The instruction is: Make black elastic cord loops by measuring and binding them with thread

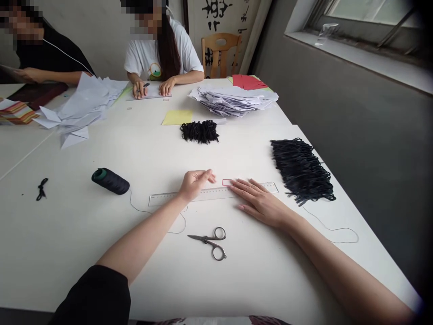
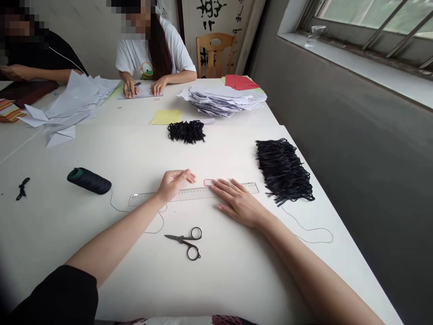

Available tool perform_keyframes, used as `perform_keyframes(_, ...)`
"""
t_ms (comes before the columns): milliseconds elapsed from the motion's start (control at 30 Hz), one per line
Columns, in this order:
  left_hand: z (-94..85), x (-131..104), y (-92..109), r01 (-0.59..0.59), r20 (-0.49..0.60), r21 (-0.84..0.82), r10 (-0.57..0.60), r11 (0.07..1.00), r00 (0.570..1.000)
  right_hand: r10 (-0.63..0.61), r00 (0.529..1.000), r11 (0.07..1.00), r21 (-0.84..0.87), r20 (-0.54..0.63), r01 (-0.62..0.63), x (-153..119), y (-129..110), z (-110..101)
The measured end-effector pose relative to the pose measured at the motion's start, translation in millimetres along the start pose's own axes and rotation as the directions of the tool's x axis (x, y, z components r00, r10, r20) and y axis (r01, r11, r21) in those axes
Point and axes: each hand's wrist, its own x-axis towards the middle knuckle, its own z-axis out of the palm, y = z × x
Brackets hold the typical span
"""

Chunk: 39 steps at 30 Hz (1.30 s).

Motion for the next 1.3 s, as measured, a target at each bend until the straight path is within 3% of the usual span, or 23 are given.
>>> perform_keyframes(100, -12.4, 7.8, 17.7, -0.141, -0.184, 0.052, 0.148, 0.989, 0.972, 0.067, 0.997, 0.997, -0.027, 0.045, -0.066, 3.2, -5.9, 7.1)
perform_keyframes(167, -30.0, 9.9, 41.7, -0.266, -0.281, 0.144, 0.297, 0.953, 0.913, 0.095, 0.994, 0.995, -0.041, 0.050, -0.093, 4.1, -8.6, 10.4)
perform_keyframes(267, -66.6, -2.6, 81.7, -0.377, -0.413, 0.376, 0.517, 0.847, 0.750, 0.107, 0.994, 0.993, -0.062, 0.037, -0.104, 4.4, -11.1, 13.7)
perform_keyframes(333, -93.0, -23.1, 97.8, -0.337, -0.480, 0.535, 0.607, 0.775, 0.633, 0.105, 0.994, 0.992, -0.072, 0.023, -0.103, 4.1, -11.6, 15.7)
perform_keyframes(400, -118.3, -48.9, 98.4, -0.243, -0.542, 0.636, 0.648, 0.732, 0.534, 0.100, 0.995, 0.993, -0.072, 0.009, -0.099, 3.4, -11.1, 17.7)
perform_keyframes(467, -141.9, -73.2, 83.8, -0.131, -0.611, 0.638, 0.602, 0.759, 0.514, 0.096, 0.995, 0.994, -0.058, 0.007, -0.096, 2.2, -9.9, 19.1)
perform_keyframes(533, -163.4, -89.7, 59.5, -0.066, -0.660, 0.598, 0.538, 0.798, 0.525, 0.096, 0.995, 0.995, -0.025, 0.016, -0.096, 1.8, -9.0, 18.0)
perform_keyframes(600, -180.7, -95.5, 33.7, -0.044, -0.712, 0.473, 0.411, 0.880, 0.569, 0.105, 0.994, 0.994, 0.025, -0.006, -0.105, 4.5, -10.5, 12.5)
perform_keyframes(633, -186.8, -94.7, 23.0, -0.035, -0.720, 0.386, 0.325, 0.922, 0.613, 0.112, 0.993, 0.993, 0.054, -0.040, -0.110, 8.1, -13.1, 7.8)
perform_keyframes(700, -192.1, -88.0, 10.0, -0.005, -0.725, 0.254, 0.194, 0.967, 0.662, 0.119, 0.980, 0.986, 0.132, -0.159, -0.098, 21.2, -23.8, -4.6)
perform_keyframes(800, -179.1, -74.5, 16.9, -0.033, -0.770, 0.130, 0.122, 0.991, 0.627, 0.171, 0.929, 0.921, 0.387, -0.328, -0.033, 57.4, -56.7, -22.1)
perform_keyframes(867, -158.5, -69.1, 35.6, -0.132, -0.774, -0.010, 0.076, 0.991, 0.629, 0.301, 0.925, 0.735, 0.674, -0.231, -0.071, 89.8, -88.4, -25.3)
perform_keyframes(900, -146.6, -67.9, 46.8, -0.182, -0.751, -0.109, 0.039, 0.977, 0.660, 0.307, 0.940, 0.617, 0.783, -0.148, -0.078, 106.7, -105.6, -23.3)
perform_keyframes(967, -124.5, -68.1, 67.6, -0.239, -0.692, -0.297, -0.036, 0.925, 0.721, 0.240, 0.970, 0.389, 0.918, -0.022, -0.076, 137.1, -139.0, -14.3)
perform_keyframes(1033, -110.4, -69.4, 81.6, -0.243, -0.658, -0.458, -0.142, 0.855, 0.739, 0.128, 0.981, 0.206, 0.964, 0.146, -0.170, 157.0, -166.3, -4.1)
perform_keyframes(1067, -107.4, -69.9, 85.2, -0.244, -0.654, -0.529, -0.207, 0.813, 0.728, 0.027, 0.976, 0.135, 0.966, 0.218, -0.219, 161.6, -176.1, -0.7)
perform_keyframes(1133, -109.2, -69.8, 85.5, -0.258, -0.656, -0.650, -0.357, 0.715, 0.664, -0.086, 0.940, 0.142, 0.938, 0.331, -0.317, 161.0, -187.2, 0.6)
perform_keyframes(1200, -117.0, -68.7, 79.8, -0.272, -0.638, -0.741, -0.519, 0.614, 0.568, -0.011, 0.929, 0.296, 0.889, 0.370, -0.350, 151.5, -188.1, -4.3)
perform_keyframes(1300, -128.4, -67.9, 68.8, -0.246, -0.551, -0.832, -0.691, 0.497, 0.469, 0.199, 0.956, 0.547, 0.785, 0.214, -0.290, 132.8, -179.8, -14.8)
